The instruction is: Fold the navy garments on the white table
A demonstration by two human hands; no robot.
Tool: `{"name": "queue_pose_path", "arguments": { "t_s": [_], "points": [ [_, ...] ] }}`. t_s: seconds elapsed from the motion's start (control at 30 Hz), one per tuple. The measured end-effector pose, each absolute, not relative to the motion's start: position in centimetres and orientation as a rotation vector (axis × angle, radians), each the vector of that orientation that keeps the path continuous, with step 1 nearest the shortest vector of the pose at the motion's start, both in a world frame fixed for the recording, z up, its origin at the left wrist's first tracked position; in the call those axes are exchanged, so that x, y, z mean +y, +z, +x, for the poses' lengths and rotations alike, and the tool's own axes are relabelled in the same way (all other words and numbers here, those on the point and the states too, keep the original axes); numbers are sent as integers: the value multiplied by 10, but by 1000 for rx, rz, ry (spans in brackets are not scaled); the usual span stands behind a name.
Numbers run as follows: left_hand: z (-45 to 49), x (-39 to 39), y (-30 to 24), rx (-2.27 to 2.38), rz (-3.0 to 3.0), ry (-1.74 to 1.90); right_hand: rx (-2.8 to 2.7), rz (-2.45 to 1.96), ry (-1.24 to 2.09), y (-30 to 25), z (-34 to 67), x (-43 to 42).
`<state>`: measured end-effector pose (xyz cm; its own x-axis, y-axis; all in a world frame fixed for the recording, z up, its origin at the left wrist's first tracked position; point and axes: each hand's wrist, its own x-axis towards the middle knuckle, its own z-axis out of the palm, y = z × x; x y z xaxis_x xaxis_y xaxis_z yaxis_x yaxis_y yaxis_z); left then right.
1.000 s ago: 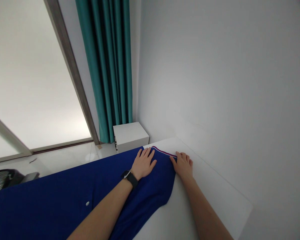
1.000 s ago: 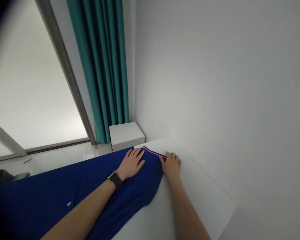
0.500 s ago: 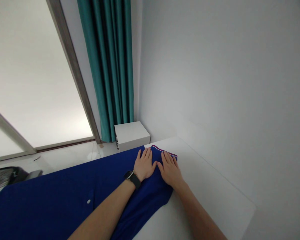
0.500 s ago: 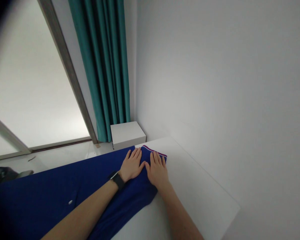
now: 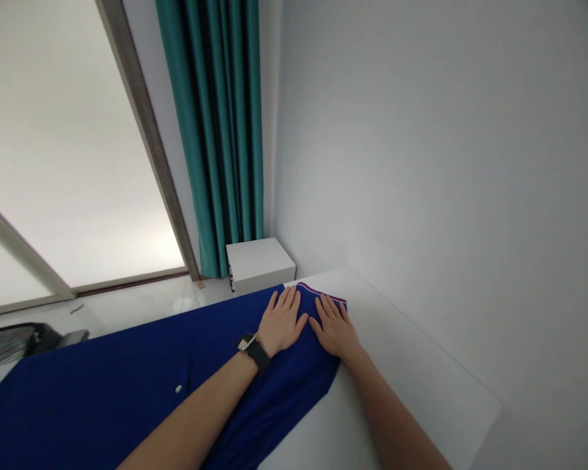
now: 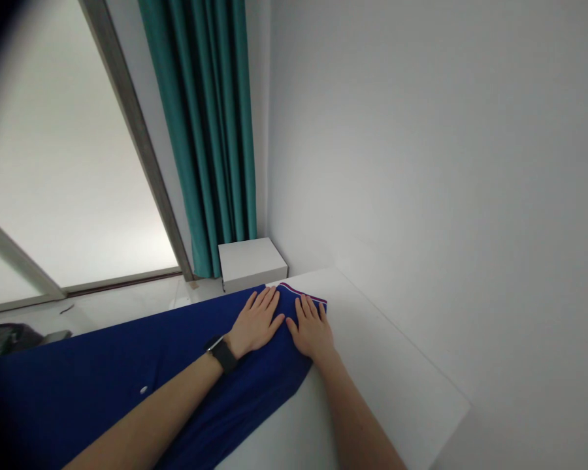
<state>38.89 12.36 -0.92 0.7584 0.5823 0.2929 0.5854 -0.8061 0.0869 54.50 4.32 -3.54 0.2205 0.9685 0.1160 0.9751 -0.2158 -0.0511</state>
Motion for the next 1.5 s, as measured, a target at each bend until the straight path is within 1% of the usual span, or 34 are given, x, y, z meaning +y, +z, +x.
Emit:
{"name": "queue_pose_path", "arguments": {
  "t_s": [0.2, 0.3, 0.47, 0.7, 0.8, 1.07, 1.3, 1.5],
  "points": [
    [343, 76, 12, -463, -3214, -345, -1912, -2341, -114, -37, 547, 43],
    [323, 49, 27, -316, -3297, -307, -1909, -2339, -115, -36, 546, 43],
    [304, 20, 36, -367, -3248, -152, -1881, -2343, -88, -34, 545, 43],
    [301, 15, 26, -582, -3141, 40, -1872, -2340, -62, -33, 545, 43],
    [304, 7, 30, -583, -3135, 120, -1872, -2338, -67, -33, 545, 43],
    [305, -19, 30, -647, -3277, 141, -1880, -2346, -41, -35, 546, 45],
    [284, -21, 36, -675, -3321, -4, -1853, -2266, -284, -17, 525, 30],
    [269, -32, 37, -758, -3334, -31, -1956, -2186, -58, -18, 471, 4]
  ]
}}
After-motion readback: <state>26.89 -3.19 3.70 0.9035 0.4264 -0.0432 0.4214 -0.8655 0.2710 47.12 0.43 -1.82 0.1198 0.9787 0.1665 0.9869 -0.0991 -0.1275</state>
